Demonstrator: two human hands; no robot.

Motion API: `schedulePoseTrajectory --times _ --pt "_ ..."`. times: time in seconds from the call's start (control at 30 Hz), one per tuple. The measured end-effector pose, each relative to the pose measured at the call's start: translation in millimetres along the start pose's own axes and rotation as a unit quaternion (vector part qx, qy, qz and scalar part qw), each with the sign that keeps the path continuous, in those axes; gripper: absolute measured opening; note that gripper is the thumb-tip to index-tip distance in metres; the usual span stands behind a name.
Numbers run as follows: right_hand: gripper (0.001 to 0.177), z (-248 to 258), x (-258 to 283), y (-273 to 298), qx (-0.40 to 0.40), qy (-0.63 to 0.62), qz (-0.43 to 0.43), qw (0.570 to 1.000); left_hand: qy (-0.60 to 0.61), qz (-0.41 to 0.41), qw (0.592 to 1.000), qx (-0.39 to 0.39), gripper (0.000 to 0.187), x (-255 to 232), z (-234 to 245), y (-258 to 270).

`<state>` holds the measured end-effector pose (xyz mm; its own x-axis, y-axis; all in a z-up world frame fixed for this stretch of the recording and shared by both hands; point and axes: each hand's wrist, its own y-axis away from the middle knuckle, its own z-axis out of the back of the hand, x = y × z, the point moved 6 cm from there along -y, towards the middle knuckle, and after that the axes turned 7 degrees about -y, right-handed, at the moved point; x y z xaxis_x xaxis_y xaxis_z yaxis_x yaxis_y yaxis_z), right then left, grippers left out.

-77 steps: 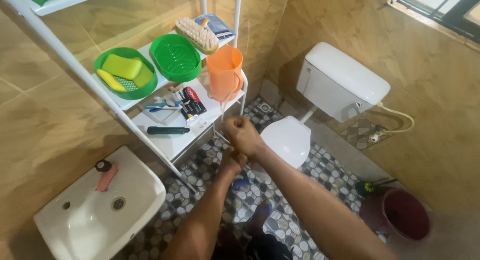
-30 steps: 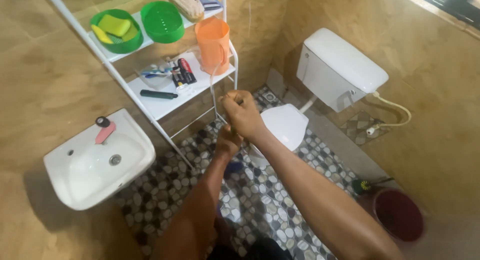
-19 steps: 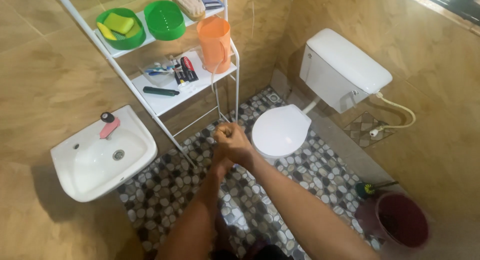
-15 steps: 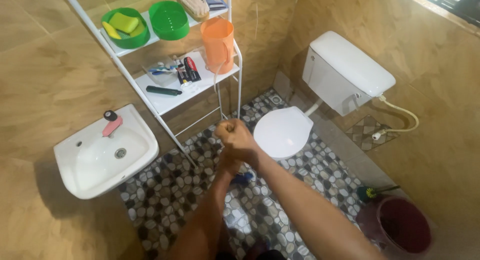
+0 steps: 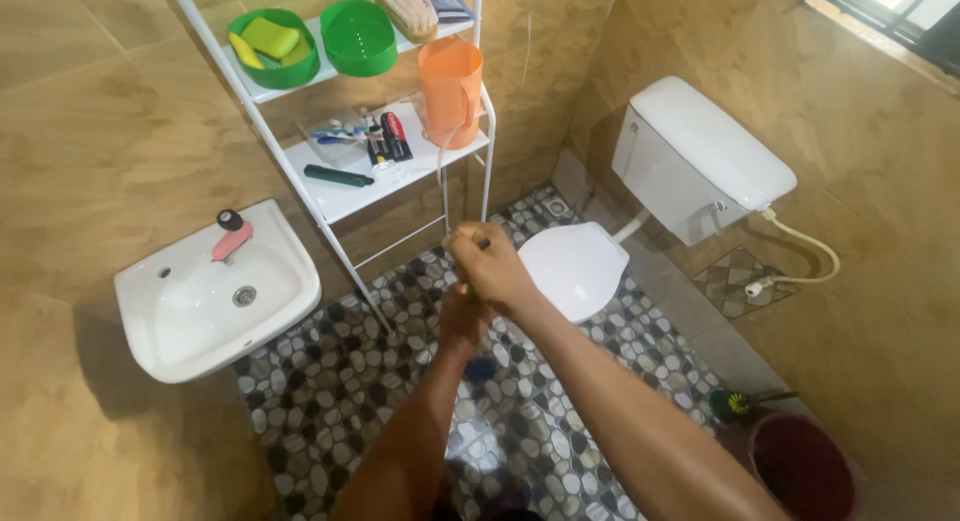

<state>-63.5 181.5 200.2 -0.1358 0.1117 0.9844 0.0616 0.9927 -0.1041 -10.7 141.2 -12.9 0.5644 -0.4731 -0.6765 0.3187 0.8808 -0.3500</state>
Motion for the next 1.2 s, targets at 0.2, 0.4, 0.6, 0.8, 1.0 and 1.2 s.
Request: schedulePoseTrajectory --times 0.2,0.4,0.6,0.8,1.0,1.2 --pt "0.029 -12 -50 -20 0.082 0.015 0.012 0.996 0.15 0.113 0.98 -0.061 0.035 25 42 -22" --pt "0.032 -27 -114 -22 0.145 0.056 -0.119 0.981 0.169 0.125 0.973 -0.1 0.025 87 28 -7" --pt "0.027 -41 -102 -41 0.124 0.087 -0.12 0.981 0.212 0.179 0.951 -0.138 0.026 176 -33 -10" --pt "0.029 -56 -106 -74 0.066 -0.031 -0.064 0.995 0.679 0.248 0.674 -0.15 0.025 252 -96 -37" --pt "0.038 -78 -102 -100 0.099 -0.059 -0.035 0.993 0.714 0.293 0.617 -0.155 0.018 265 -78 -54" --pt "0.034 -81 -109 -112 0.04 0.019 -0.066 0.997 0.582 0.276 0.759 -0.097 0.024 285 -71 -59"
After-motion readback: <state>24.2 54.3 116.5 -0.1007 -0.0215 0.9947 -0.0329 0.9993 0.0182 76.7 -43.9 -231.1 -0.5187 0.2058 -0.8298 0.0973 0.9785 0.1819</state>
